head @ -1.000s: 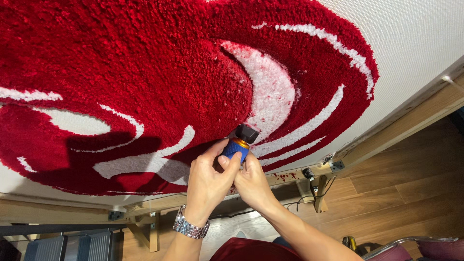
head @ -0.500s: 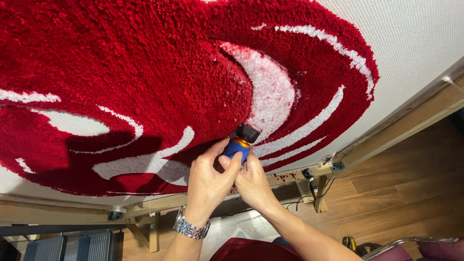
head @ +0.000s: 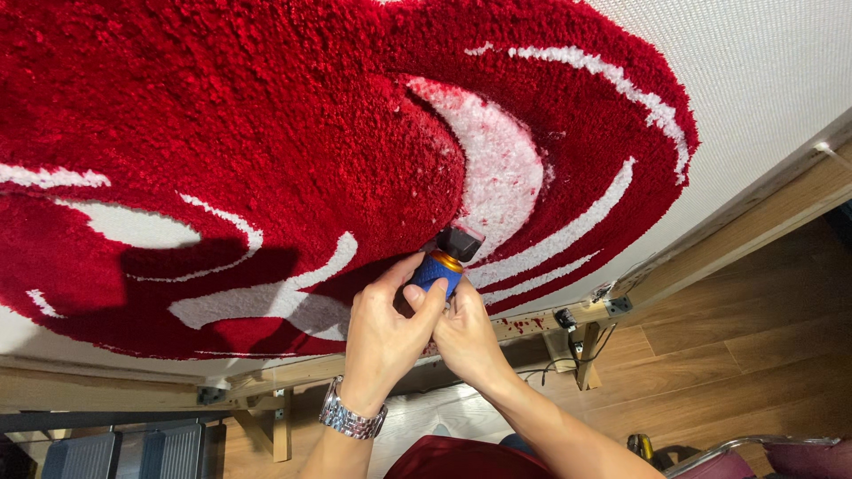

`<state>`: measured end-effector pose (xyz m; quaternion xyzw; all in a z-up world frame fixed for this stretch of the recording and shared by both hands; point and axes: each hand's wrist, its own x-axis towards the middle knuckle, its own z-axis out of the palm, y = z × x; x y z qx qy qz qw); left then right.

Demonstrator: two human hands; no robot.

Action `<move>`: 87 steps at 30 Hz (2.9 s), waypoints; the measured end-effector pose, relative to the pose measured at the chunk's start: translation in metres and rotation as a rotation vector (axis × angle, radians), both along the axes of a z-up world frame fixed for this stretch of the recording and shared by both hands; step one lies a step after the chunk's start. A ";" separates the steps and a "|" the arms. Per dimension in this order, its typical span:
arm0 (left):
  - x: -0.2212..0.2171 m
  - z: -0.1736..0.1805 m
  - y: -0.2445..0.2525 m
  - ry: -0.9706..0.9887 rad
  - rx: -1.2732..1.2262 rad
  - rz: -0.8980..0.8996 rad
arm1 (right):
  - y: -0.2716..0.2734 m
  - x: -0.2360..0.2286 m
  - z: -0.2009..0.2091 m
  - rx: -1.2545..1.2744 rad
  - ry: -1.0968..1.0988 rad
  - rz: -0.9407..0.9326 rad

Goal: The person uses a handheld electric trimmer to shave and shape the red pile of a rug stretched on a frame. They move the trimmer along the edges of a white design, removing excess red fibers to define the pattern. The person works continuously on the same section of the rug throughout the clip.

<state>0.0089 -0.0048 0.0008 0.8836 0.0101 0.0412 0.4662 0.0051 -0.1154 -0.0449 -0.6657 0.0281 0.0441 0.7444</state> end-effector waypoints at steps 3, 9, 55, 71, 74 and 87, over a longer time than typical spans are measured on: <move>0.000 -0.001 0.000 0.001 -0.012 -0.010 | 0.000 -0.001 0.002 0.010 -0.044 0.004; -0.003 0.002 0.000 -0.008 -0.054 -0.040 | -0.002 -0.005 0.003 -0.004 -0.070 -0.008; -0.014 -0.042 0.001 0.361 -0.769 -0.207 | -0.059 -0.045 -0.048 0.536 0.089 0.471; -0.026 -0.019 -0.002 0.305 0.037 -0.177 | -0.050 -0.048 -0.060 0.120 0.036 0.233; -0.026 -0.020 -0.003 0.333 0.021 -0.187 | -0.051 -0.049 -0.060 0.204 0.069 0.233; -0.029 -0.031 -0.004 0.379 0.002 -0.242 | -0.050 -0.053 -0.074 0.175 -0.004 0.214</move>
